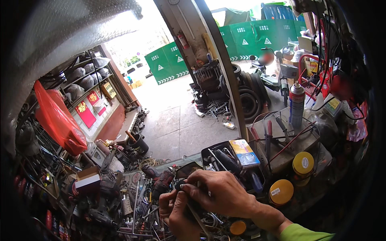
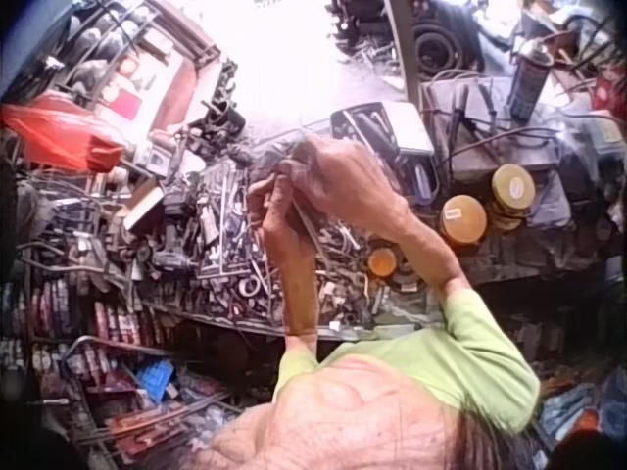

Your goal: The person assembles a small mechanical component using a wrench and other hand tools. They tighten a nut onto a threaded shaft, adjust the fit, and reposition the parts repeatedly on a cluttered workbench.

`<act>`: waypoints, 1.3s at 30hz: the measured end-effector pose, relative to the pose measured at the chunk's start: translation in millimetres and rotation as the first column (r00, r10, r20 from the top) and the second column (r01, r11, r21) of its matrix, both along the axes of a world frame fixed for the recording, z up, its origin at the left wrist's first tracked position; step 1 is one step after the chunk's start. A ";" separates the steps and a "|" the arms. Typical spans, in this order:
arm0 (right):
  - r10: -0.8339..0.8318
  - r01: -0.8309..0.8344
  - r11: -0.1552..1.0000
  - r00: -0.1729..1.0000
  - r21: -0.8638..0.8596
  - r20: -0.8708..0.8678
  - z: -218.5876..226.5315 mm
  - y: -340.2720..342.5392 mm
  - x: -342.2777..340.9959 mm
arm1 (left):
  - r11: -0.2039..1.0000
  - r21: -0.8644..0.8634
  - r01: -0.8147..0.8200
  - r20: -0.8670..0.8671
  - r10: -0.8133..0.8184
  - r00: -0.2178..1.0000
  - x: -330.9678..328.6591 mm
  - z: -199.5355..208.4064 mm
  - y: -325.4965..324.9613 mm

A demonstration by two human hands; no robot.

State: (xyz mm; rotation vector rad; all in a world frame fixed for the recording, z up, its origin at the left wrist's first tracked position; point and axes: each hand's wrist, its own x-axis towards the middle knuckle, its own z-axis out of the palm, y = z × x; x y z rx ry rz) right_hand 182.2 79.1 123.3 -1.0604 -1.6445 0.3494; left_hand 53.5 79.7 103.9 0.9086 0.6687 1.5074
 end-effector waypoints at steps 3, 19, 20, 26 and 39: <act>0.037 -0.037 0.997 0.999 0.062 -0.004 -1.2 -2.0 -4.1 | 0.997 -0.041 -0.070 -0.026 0.069 0.997 -5.2 4.9 -0.9; 0.002 0.006 0.999 0.979 -0.038 0.203 -6.9 -7.3 -26.1 | 0.996 -0.062 -0.071 0.124 0.079 0.989 -11.5 17.2 3.9; -0.010 0.018 0.999 0.977 -0.034 0.215 -8.0 -7.3 -27.9 | 0.995 -0.077 -0.070 0.135 0.080 0.988 -10.4 18.6 2.7; -0.034 0.023 0.998 0.982 0.064 0.187 -11.8 -6.4 -36.3 | 0.985 0.004 -0.170 0.007 0.170 0.985 -17.3 3.2 5.7; 0.099 -0.099 0.995 0.995 0.028 -0.010 -7.1 -9.5 -31.3 | 0.925 0.200 -0.324 -0.032 0.337 0.941 -17.4 1.8 4.5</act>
